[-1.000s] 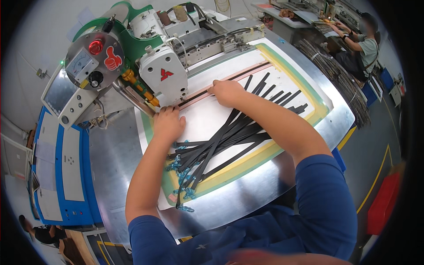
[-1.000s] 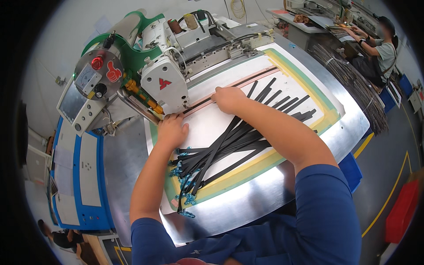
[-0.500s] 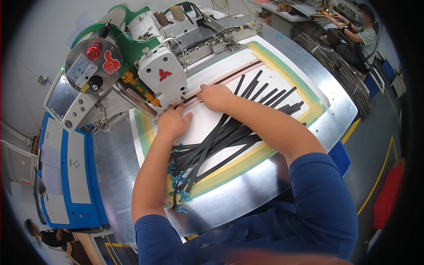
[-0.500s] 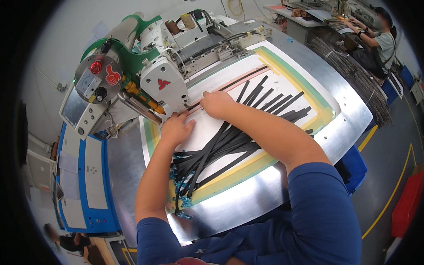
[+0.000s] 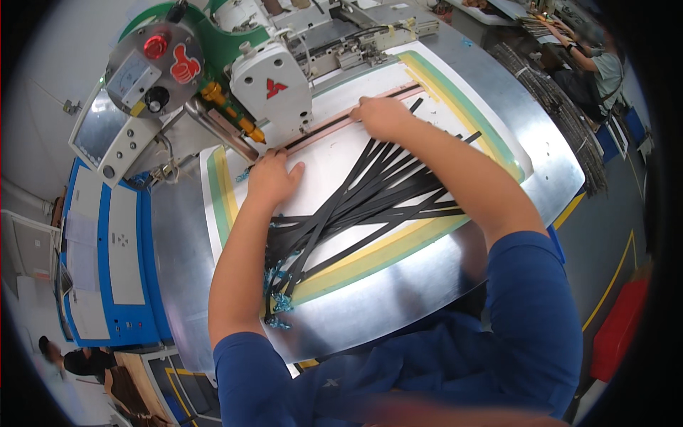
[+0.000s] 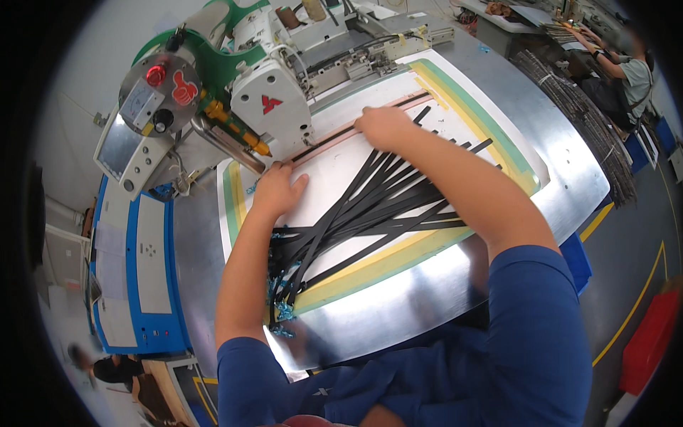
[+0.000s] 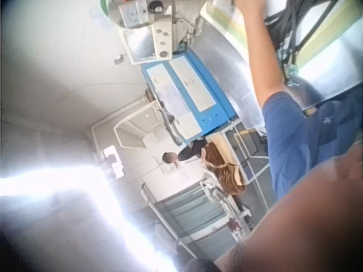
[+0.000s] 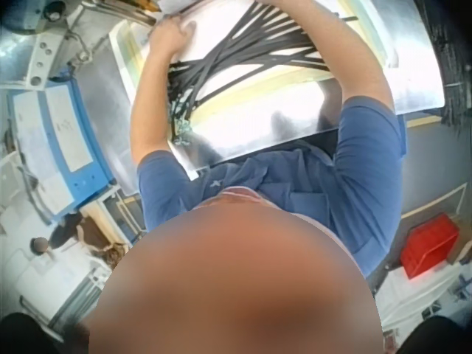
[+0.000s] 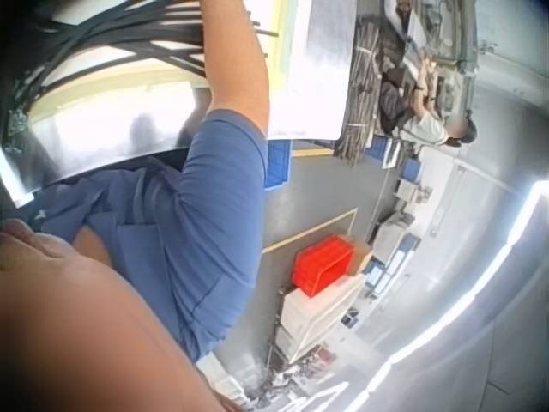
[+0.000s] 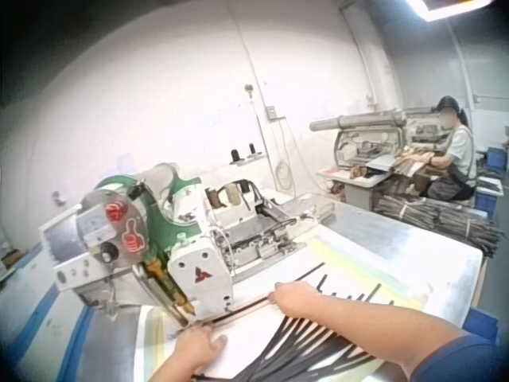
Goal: Sewing black straps using an industrial sewing machine in a workshop.
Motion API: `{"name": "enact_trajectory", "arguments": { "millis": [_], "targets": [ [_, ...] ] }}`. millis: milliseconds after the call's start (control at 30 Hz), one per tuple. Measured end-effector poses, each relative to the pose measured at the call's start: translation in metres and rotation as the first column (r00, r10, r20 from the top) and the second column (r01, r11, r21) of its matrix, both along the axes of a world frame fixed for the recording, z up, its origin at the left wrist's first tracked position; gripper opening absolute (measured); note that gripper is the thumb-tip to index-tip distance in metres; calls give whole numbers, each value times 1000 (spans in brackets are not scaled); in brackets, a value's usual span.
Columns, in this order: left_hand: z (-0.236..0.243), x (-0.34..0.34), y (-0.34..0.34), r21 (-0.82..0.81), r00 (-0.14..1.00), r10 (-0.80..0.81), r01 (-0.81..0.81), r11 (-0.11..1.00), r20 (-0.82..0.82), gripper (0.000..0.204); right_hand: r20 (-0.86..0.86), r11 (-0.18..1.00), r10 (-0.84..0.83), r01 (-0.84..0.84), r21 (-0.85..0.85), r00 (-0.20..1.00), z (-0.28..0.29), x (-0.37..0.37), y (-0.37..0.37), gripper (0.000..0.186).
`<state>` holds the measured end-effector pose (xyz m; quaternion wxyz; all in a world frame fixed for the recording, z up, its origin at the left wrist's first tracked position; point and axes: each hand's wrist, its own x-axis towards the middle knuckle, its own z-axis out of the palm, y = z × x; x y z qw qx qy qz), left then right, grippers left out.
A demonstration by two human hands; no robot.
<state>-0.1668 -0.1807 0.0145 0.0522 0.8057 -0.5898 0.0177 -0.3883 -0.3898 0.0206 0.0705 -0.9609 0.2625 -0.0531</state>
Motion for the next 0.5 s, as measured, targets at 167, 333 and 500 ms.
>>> {"name": "enact_trajectory", "arguments": {
  "millis": [167, 333, 500],
  "targets": [
    [8, -7, 8, 34, 1000, 2, -2, 999, 29, 63, -31, 997, -77, 78, 8, 997, 2, -4, 0, 33],
    [15, -10, 3, 120, 998, 57, -61, 991, 39, 64, -10, 999, -41, 42, 18, 999, 2, 4, 13, 33],
    [17, -9, -14, 120, 999, -26, 31, 992, -46, 67, 4, 1000, -13, 13, 20, 1000, 1, 9, 22, 32]
  ]
}}
